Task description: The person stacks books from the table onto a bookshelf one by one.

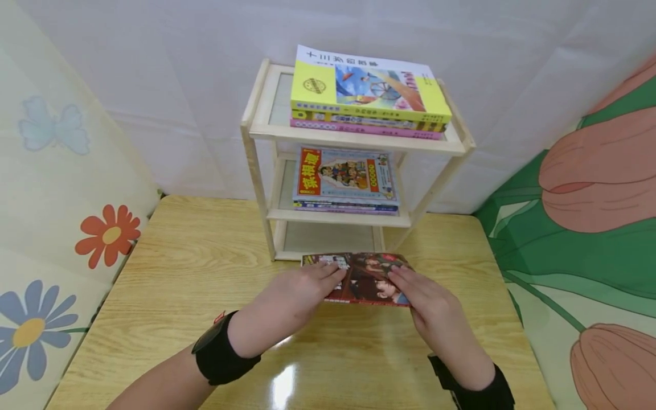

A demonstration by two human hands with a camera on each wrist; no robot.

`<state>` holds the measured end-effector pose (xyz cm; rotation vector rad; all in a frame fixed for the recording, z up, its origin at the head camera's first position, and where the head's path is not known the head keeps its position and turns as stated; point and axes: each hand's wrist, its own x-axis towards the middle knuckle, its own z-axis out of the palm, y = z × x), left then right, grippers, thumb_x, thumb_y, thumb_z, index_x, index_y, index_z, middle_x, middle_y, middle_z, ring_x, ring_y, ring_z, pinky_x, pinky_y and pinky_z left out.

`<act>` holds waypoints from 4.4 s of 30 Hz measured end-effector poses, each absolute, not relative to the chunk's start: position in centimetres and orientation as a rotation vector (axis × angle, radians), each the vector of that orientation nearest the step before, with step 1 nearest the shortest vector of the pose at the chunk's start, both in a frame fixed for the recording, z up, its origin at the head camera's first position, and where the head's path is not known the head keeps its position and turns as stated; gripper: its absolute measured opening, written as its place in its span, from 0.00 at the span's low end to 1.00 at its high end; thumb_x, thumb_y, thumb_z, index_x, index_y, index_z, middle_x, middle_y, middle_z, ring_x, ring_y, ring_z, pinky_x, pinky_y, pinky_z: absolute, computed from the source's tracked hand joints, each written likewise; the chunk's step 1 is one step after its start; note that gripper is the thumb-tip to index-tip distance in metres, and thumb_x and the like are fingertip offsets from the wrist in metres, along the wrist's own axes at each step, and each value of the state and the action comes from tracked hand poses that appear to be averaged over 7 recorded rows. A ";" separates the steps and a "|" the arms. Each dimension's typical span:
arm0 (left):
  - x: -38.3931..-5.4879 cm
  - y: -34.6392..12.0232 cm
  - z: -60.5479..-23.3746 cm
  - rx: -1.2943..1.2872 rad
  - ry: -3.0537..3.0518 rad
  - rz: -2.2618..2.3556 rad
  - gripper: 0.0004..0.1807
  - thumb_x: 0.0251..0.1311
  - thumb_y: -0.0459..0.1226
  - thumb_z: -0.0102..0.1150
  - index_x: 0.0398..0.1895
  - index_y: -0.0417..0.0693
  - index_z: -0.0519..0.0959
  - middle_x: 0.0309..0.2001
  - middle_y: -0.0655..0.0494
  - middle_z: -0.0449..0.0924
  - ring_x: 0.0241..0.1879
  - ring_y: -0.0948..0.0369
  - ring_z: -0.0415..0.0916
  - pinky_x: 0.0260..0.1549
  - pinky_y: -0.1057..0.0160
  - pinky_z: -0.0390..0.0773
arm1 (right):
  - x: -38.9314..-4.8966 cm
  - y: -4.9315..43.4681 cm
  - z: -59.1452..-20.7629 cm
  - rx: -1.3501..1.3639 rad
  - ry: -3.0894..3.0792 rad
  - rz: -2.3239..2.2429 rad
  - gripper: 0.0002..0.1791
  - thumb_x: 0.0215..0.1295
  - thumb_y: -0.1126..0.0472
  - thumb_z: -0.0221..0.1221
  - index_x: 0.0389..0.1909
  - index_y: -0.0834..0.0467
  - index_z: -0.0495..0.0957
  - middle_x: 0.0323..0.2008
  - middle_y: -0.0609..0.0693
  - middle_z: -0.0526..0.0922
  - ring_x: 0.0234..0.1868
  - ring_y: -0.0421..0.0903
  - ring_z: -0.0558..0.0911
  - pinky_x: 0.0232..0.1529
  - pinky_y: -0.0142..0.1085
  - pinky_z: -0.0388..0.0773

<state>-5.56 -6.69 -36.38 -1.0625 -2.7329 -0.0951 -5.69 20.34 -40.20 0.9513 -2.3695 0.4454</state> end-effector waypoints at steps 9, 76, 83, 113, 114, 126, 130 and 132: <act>-4.8 -6.9 -31.4 -0.970 -2.313 -0.130 0.24 0.53 0.30 0.65 0.55 0.52 0.79 0.53 0.54 0.81 0.54 0.56 0.78 0.50 0.55 0.78 | -5.7 19.2 -35.1 0.887 -2.015 0.448 0.18 0.71 0.68 0.42 0.50 0.65 0.81 0.49 0.59 0.83 0.52 0.56 0.81 0.63 0.35 0.69; -14.6 -7.4 -23.2 -0.611 -1.863 -0.404 0.19 0.64 0.29 0.46 0.50 0.51 0.83 0.52 0.53 0.81 0.54 0.51 0.71 0.53 0.50 0.68 | -17.2 14.9 -24.6 0.673 -1.745 0.543 0.22 0.69 0.73 0.41 0.49 0.59 0.82 0.53 0.53 0.81 0.61 0.52 0.74 0.67 0.39 0.64; -14.3 -7.6 -23.9 -0.632 -1.886 -0.495 0.16 0.63 0.32 0.50 0.51 0.45 0.82 0.51 0.48 0.81 0.56 0.50 0.71 0.61 0.56 0.66 | -17.2 15.0 -24.4 0.597 -1.890 0.522 0.23 0.65 0.73 0.43 0.51 0.56 0.82 0.56 0.51 0.79 0.61 0.54 0.72 0.66 0.42 0.64; -13.7 -7.6 -24.6 -0.663 -1.702 -0.669 0.12 0.61 0.39 0.61 0.41 0.39 0.84 0.47 0.44 0.80 0.54 0.49 0.71 0.61 0.57 0.66 | -15.9 15.0 -25.6 0.610 -1.610 0.702 0.09 0.57 0.61 0.66 0.39 0.59 0.85 0.44 0.57 0.81 0.47 0.57 0.74 0.54 0.46 0.66; -13.7 -7.6 -24.6 -0.662 -1.675 -0.670 0.11 0.60 0.39 0.62 0.38 0.39 0.84 0.44 0.44 0.80 0.52 0.49 0.72 0.59 0.57 0.68 | -15.9 15.0 -25.7 0.622 -1.585 0.680 0.08 0.57 0.62 0.66 0.38 0.58 0.85 0.43 0.57 0.82 0.46 0.57 0.74 0.53 0.46 0.66; -13.8 -7.4 -25.0 -0.694 -1.611 -0.685 0.09 0.61 0.33 0.58 0.38 0.38 0.85 0.42 0.44 0.81 0.46 0.52 0.76 0.54 0.62 0.75 | -16.0 14.2 -25.9 0.685 -1.464 0.654 0.10 0.56 0.74 0.62 0.36 0.59 0.86 0.38 0.57 0.84 0.41 0.57 0.77 0.47 0.44 0.74; -14.1 -7.4 -25.1 -0.706 -1.597 -0.699 0.09 0.62 0.33 0.57 0.38 0.37 0.85 0.42 0.44 0.81 0.47 0.51 0.77 0.54 0.62 0.75 | -16.4 14.3 -25.8 0.674 -1.477 0.654 0.08 0.57 0.72 0.62 0.35 0.60 0.86 0.38 0.57 0.84 0.41 0.57 0.77 0.46 0.43 0.73; -14.3 -7.3 -25.1 -0.709 -1.594 -0.704 0.09 0.63 0.32 0.56 0.39 0.37 0.84 0.42 0.43 0.82 0.47 0.51 0.77 0.55 0.62 0.74 | -16.6 14.3 -25.8 0.670 -1.481 0.658 0.08 0.57 0.71 0.62 0.35 0.60 0.86 0.38 0.57 0.84 0.41 0.56 0.77 0.46 0.43 0.74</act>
